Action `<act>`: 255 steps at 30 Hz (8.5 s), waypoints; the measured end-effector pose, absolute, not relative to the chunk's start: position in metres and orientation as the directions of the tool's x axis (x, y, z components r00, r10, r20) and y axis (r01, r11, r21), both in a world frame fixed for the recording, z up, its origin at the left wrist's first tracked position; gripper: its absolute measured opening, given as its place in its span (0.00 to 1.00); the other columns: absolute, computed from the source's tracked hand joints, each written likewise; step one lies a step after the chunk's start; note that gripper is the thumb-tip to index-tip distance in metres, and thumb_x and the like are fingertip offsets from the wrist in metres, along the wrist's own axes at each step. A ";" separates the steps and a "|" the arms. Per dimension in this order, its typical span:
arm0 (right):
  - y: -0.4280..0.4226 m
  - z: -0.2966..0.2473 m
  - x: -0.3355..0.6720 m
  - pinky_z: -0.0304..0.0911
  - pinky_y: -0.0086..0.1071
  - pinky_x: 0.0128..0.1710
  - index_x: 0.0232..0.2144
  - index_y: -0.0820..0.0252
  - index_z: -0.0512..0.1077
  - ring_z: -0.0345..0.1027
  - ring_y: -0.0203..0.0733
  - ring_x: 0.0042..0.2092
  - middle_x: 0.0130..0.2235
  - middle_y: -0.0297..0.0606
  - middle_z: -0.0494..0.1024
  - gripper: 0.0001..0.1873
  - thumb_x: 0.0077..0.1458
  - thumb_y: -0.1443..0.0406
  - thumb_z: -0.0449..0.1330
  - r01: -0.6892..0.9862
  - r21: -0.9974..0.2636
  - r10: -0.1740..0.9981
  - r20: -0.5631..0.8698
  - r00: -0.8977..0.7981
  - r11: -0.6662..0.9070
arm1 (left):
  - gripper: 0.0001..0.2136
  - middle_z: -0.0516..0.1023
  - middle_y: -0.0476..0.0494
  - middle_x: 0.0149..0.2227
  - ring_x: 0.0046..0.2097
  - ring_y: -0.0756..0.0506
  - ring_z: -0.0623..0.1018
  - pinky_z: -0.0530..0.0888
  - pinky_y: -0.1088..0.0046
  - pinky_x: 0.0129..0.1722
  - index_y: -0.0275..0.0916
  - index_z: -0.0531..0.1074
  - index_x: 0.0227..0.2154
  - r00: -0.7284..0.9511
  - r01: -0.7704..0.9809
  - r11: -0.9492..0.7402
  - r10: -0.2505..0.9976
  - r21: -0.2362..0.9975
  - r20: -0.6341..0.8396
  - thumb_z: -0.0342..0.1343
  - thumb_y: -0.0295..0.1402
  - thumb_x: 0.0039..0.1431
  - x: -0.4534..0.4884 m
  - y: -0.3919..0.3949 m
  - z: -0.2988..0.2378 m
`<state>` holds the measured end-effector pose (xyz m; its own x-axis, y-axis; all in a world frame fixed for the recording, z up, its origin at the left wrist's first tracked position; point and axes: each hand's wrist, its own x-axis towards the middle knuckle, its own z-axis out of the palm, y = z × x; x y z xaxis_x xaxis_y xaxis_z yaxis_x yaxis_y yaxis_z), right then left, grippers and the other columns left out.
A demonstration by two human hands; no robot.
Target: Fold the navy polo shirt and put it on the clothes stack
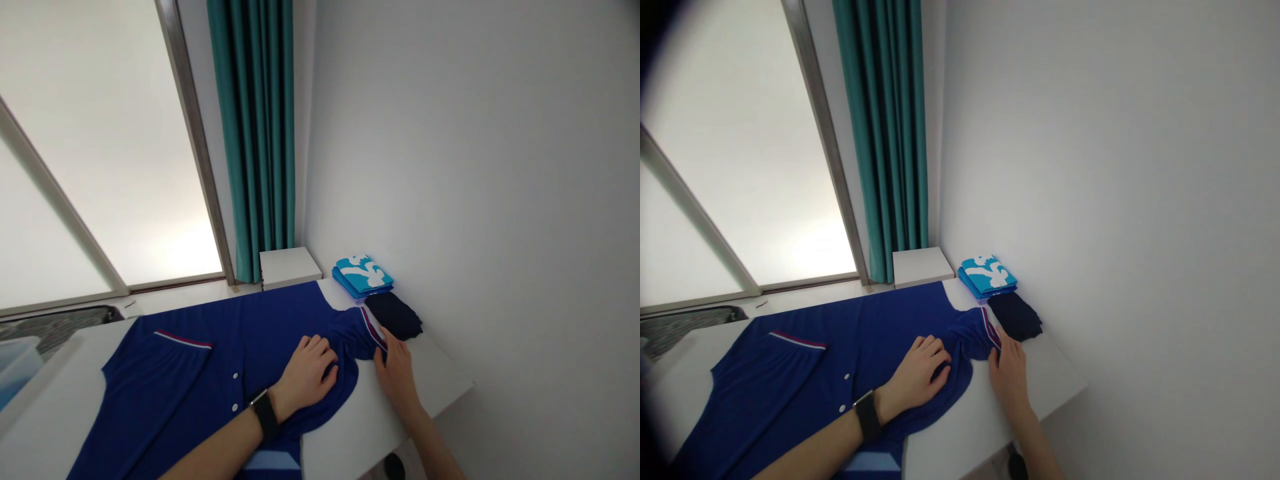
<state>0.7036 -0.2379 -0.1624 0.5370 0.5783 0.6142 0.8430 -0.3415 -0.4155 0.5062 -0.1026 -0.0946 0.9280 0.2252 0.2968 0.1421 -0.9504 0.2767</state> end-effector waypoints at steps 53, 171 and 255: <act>-0.228 -0.144 0.699 0.62 0.46 0.52 0.49 0.57 0.76 0.67 0.50 0.52 0.51 0.46 0.74 0.23 0.62 0.61 0.46 0.690 -0.616 0.560 0.441 0.702 -0.380 | 0.16 0.72 0.39 0.56 0.59 0.40 0.69 0.61 0.54 0.62 0.42 0.71 0.52 0.922 0.045 -0.796 0.266 0.603 0.282 0.50 0.29 0.61 0.486 -0.089 -0.109; -0.281 -0.116 0.582 0.65 0.42 0.44 0.44 0.59 0.72 0.66 0.45 0.43 0.39 0.42 0.74 0.18 0.55 0.76 0.50 0.931 -0.278 0.852 0.520 -0.060 0.236 | 0.04 0.78 0.51 0.33 0.37 0.49 0.77 0.67 0.76 0.39 0.42 0.73 0.35 0.999 -0.017 -0.890 -0.002 0.455 0.034 0.55 0.27 0.62 0.409 -0.109 -0.080; -0.261 -0.144 0.637 0.61 0.39 0.38 0.46 0.58 0.66 0.68 0.47 0.38 0.37 0.41 0.74 0.12 0.59 0.66 0.52 0.927 -0.255 0.744 0.555 0.372 -0.273 | 0.17 0.76 0.48 0.37 0.35 0.46 0.76 0.69 0.70 0.39 0.40 0.65 0.51 0.792 0.467 -0.671 0.607 0.575 0.065 0.53 0.33 0.58 0.459 -0.036 -0.095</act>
